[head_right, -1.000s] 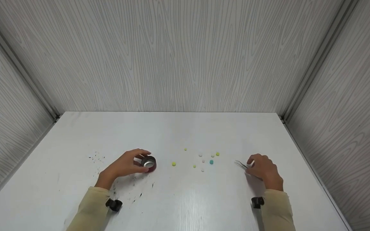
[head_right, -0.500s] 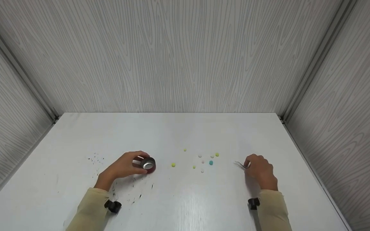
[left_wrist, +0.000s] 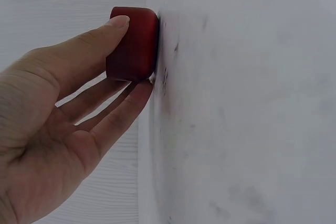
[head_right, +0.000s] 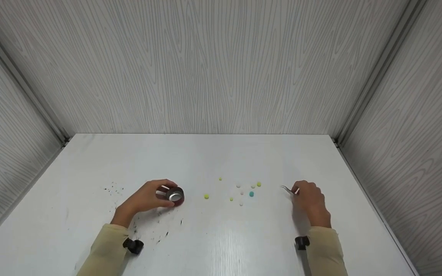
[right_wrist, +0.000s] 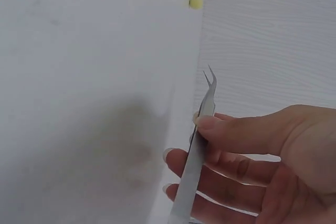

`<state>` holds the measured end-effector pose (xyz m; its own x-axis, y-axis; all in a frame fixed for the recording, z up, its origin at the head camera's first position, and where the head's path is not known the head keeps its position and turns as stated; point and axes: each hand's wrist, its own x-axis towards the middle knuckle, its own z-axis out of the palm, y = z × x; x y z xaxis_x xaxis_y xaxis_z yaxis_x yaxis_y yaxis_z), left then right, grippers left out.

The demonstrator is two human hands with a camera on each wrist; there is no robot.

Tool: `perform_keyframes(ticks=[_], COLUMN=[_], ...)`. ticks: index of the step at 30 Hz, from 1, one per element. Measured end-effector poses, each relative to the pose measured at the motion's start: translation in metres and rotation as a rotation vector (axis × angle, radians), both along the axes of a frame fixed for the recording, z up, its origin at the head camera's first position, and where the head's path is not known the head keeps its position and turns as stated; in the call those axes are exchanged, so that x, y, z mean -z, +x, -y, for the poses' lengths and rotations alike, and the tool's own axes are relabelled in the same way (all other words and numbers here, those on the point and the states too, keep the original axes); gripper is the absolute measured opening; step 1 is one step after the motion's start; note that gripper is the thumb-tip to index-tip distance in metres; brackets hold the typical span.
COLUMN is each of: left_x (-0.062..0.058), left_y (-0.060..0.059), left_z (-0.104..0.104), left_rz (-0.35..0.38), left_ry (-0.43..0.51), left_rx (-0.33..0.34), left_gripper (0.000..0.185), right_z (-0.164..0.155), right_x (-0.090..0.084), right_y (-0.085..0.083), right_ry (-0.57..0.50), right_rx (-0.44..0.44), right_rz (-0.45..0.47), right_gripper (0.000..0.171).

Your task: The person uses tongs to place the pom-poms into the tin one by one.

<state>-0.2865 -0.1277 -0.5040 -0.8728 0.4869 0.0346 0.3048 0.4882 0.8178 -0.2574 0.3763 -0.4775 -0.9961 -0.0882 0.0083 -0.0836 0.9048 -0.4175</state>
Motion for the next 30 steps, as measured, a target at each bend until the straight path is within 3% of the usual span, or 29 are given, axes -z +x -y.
perform_keyframes(ticks=[5, 10, 30], left_x=[0.000, -0.001, 0.000], left_y=[0.000, 0.001, 0.001], left_z=[0.000, 0.000, -0.001], left_rz=[-0.010, 0.002, 0.006], left_ry=[0.000, -0.014, -0.024], left_rx=[-0.007, -0.027, -0.041], left_gripper=[0.051, 0.051, 0.049], right_z=[0.008, 0.020, 0.085], right_x=[-0.002, -0.004, 0.004], right_y=[-0.002, -0.007, -0.030], right_ry=[-0.060, -0.095, -0.135], right_rx=[-0.052, -0.081, -0.164], right_rz=[-0.113, -0.169, -0.241], right_gripper=[0.011, 0.013, 0.015])
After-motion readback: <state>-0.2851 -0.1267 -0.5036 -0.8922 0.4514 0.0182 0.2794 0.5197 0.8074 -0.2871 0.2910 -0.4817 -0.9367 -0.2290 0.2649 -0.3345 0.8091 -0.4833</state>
